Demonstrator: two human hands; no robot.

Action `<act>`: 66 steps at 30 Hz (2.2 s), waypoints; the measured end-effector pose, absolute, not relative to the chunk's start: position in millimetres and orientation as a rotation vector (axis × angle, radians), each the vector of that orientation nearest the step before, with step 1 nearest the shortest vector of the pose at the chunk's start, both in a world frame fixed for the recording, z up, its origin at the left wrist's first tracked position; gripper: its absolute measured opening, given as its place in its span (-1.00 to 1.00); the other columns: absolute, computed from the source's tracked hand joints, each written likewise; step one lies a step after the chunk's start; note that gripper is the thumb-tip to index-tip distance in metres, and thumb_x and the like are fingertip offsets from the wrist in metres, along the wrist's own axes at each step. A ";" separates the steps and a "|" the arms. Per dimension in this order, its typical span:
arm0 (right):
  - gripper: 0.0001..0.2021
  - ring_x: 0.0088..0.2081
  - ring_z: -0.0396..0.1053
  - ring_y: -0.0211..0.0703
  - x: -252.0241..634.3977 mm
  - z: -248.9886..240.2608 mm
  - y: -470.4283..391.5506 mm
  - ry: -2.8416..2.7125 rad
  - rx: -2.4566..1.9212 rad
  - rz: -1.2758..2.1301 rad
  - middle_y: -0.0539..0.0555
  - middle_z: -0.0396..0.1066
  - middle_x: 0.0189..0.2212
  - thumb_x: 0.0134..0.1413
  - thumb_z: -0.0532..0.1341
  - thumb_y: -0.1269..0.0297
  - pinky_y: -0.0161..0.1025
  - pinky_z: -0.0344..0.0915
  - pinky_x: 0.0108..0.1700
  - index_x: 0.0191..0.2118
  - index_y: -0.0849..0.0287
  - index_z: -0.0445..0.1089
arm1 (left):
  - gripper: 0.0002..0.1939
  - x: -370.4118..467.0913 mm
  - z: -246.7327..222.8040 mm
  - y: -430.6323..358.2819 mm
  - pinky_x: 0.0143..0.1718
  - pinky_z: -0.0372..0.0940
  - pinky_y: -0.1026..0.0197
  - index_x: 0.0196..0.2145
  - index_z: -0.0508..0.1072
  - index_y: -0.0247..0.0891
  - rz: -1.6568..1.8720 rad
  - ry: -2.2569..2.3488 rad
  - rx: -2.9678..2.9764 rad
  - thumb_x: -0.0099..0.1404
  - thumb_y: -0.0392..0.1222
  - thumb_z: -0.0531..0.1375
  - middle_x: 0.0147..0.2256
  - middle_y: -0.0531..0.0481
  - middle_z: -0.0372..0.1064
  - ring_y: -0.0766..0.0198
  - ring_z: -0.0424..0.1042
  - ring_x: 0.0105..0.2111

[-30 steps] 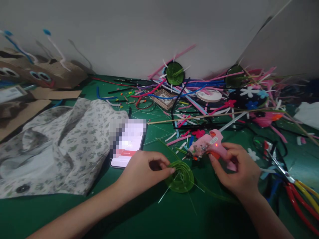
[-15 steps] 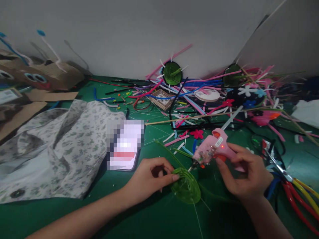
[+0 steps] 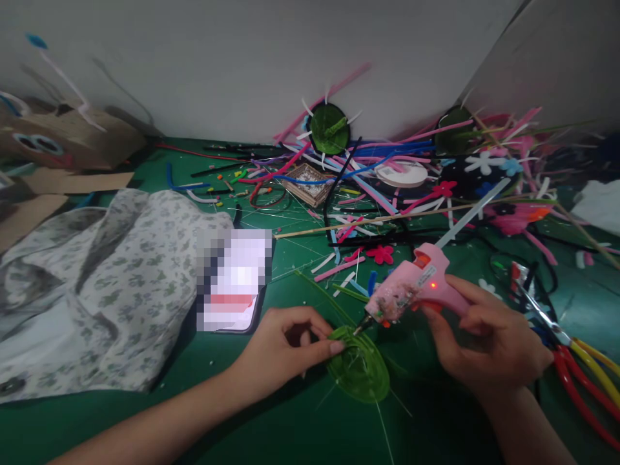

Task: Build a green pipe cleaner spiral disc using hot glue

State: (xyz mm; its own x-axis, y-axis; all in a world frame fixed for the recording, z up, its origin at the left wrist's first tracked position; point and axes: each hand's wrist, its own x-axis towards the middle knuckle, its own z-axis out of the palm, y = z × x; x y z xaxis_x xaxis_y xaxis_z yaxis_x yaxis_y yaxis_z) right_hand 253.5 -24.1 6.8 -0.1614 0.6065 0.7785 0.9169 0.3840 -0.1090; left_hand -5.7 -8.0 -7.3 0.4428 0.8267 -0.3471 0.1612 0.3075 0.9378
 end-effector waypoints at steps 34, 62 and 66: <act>-0.66 -0.38 0.52 -0.09 255.9 8.7 -29.8 -1.906 -1.358 -0.623 0.03 0.55 -0.21 -0.05 0.36 0.41 -0.21 0.30 -0.51 -0.53 0.07 0.14 | -0.81 -5.8 -5.5 -8.7 -0.69 -0.02 0.44 -0.50 0.43 -0.32 0.621 1.028 1.142 0.08 -0.18 0.35 -0.71 0.20 0.20 0.52 0.13 -0.74; -0.48 -0.37 0.52 -0.15 255.2 11.4 -23.9 -1.916 -1.154 -0.606 -0.02 0.46 -0.44 -0.25 0.43 0.60 -0.35 0.27 -0.52 -0.63 0.14 0.00 | -0.81 -6.8 -6.7 -9.5 -0.69 -0.07 0.45 -0.50 0.43 -0.33 0.648 1.022 1.147 0.08 -0.18 0.35 -0.71 0.23 0.14 0.53 0.05 -0.72; -0.48 -0.36 0.52 -0.15 255.1 11.4 -24.0 -1.918 -1.162 -0.604 -0.03 0.46 -0.44 -0.24 0.43 0.60 -0.35 0.27 -0.51 -0.62 0.14 0.00 | -0.81 -6.2 -6.4 -9.0 -0.68 -0.07 0.44 -0.50 0.44 -0.34 0.644 1.026 1.148 0.08 -0.18 0.35 -0.71 0.23 0.12 0.53 0.04 -0.71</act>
